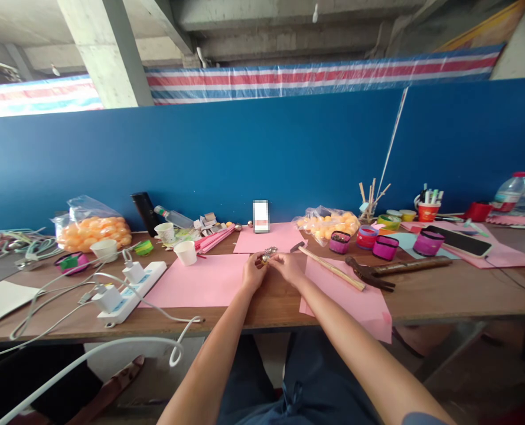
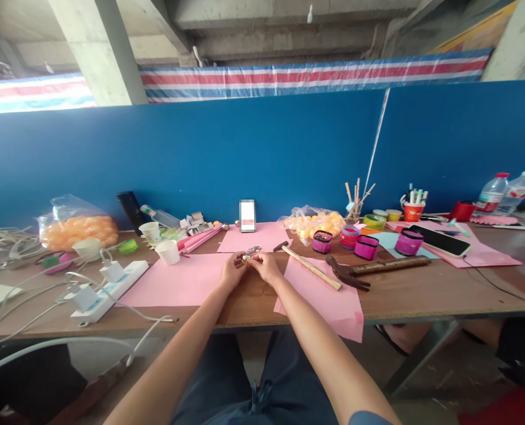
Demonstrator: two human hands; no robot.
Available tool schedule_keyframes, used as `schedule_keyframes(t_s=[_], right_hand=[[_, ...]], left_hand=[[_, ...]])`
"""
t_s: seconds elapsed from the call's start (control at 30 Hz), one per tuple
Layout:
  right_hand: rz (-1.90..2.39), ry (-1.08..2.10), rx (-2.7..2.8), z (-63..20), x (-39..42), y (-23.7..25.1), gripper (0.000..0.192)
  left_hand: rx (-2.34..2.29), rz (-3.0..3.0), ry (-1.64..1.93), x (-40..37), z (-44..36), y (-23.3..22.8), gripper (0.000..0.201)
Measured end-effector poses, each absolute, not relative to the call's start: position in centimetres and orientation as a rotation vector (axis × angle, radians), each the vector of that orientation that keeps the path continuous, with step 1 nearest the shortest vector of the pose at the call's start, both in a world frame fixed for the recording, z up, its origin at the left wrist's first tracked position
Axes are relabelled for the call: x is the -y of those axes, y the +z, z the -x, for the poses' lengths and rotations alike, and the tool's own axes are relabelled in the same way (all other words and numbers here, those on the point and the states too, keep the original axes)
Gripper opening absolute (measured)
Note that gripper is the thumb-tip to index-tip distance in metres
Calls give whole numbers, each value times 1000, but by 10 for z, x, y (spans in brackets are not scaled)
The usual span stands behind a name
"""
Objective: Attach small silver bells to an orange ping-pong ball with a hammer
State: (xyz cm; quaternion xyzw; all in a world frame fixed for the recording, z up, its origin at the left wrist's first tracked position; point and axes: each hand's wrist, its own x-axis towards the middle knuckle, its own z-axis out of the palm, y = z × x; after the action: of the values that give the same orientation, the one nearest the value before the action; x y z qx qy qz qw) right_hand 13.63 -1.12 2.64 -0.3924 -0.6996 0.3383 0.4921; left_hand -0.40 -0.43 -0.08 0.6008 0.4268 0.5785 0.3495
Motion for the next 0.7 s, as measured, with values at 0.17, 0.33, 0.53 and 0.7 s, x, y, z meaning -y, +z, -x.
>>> schedule_keyframes(t_s=[0.17, 0.33, 0.53, 0.7], right_hand=[[943, 822, 1700, -136, 11, 26, 25], [941, 817, 1702, -137, 10, 25, 25], [946, 813, 1706, -136, 10, 26, 25], [950, 816, 1711, -135, 11, 26, 25]], left_hand=[[-1114, -1543, 1493, 6, 3, 1, 36], [-1117, -1555, 1500, 7, 3, 3, 35], [-1103, -1546, 1500, 7, 3, 3, 36], [-1061, -1543, 1500, 7, 3, 1, 36]])
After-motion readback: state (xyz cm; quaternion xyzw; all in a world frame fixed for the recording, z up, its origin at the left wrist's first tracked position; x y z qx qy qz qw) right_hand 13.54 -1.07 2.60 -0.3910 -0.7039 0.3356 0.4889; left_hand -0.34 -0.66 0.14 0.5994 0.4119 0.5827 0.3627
